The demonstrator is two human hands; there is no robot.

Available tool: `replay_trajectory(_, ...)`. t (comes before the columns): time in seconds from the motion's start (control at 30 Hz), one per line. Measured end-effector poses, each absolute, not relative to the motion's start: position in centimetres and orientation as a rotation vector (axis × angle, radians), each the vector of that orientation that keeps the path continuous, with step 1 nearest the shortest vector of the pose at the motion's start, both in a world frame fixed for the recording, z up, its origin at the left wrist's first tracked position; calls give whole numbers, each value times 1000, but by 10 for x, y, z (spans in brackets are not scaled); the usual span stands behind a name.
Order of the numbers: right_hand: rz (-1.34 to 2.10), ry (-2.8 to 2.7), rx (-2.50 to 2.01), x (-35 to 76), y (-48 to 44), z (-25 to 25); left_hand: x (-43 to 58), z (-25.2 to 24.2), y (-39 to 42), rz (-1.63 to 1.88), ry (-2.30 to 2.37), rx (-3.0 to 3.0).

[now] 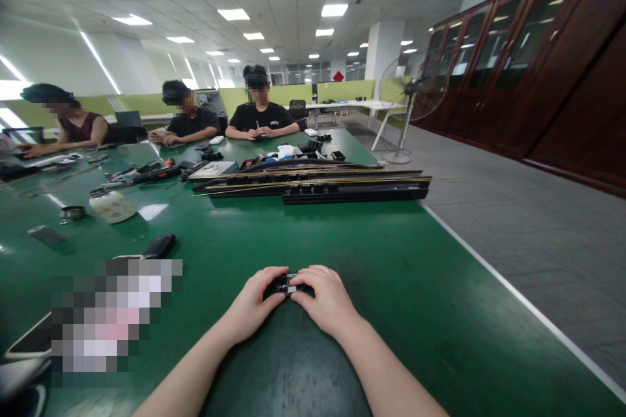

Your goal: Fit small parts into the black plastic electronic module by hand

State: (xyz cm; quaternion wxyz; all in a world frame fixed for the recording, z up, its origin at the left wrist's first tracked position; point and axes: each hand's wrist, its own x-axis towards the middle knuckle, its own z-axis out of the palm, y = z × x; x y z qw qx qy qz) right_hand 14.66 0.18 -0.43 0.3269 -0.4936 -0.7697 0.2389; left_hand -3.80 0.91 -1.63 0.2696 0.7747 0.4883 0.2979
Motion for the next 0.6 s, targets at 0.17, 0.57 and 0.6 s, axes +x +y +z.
replay_trajectory(0.17,612,-2036,-1291,147,1,-4,-38,-16,9,796,1306,2114)
replay_trajectory(0.57,878,-1857,-1277,151,3,0,-39,-16,9,810,1309,2049)
replay_trajectory(0.6,922,-1829,-1261,152,3,0,-39,-16,9,814,1308,2039)
